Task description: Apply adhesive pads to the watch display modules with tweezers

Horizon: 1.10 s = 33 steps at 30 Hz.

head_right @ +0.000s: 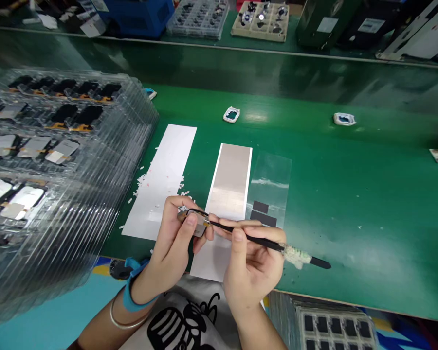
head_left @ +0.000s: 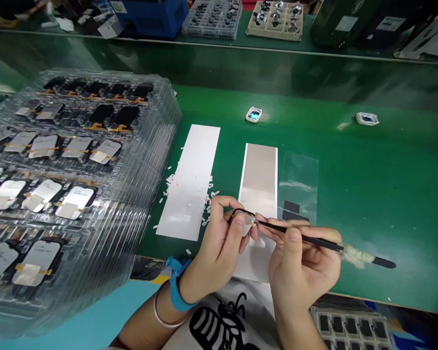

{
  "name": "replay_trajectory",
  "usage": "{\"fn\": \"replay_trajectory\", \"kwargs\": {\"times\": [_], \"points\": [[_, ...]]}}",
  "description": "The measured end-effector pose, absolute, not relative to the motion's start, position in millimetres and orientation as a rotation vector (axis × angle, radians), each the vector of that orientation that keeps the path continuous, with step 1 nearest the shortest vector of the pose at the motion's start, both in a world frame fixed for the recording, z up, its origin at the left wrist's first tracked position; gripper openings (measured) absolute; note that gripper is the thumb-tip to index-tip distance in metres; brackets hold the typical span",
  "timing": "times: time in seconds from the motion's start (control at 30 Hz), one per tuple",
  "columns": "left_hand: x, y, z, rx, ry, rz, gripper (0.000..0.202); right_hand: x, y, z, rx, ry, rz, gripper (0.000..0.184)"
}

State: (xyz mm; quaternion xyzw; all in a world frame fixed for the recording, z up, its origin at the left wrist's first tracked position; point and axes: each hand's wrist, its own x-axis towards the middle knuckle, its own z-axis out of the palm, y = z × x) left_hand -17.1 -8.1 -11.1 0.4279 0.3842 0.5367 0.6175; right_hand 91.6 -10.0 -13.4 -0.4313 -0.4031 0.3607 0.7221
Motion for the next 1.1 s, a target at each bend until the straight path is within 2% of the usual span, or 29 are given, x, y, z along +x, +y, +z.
{"fn": "replay_trajectory", "kwargs": {"times": [0.37,0.57,0.7,0.8,1.1], "points": [[-19.3,-4.9,-10.0,0.995,0.972,1.240,0.011,90.1,-11.5,-12.3,-0.927,-0.915,0.786,0.013],[-19.7,-7.7,-8.7,1.167,1.047,1.064,0.012,140.4,-2.0,-8.9,-1.148,-0.859,0.568,0.014],[-11.8,-9.9,-2.3,1.591,1.034,0.783,0.004,188.9,1.4,-16.5,-1.352,-1.022,0.709,0.022],[-0.3,-9.4,1.1,1.889,1.025,0.614,0.008,206.4,3.9,-20.9,-1.391,-1.090,0.760,0.024],[18.5,-2.7,-3.7,2.217,1.000,0.535,0.005,203.8,27.9,-19.6,-1.453,-1.015,0.935,0.035]]}}
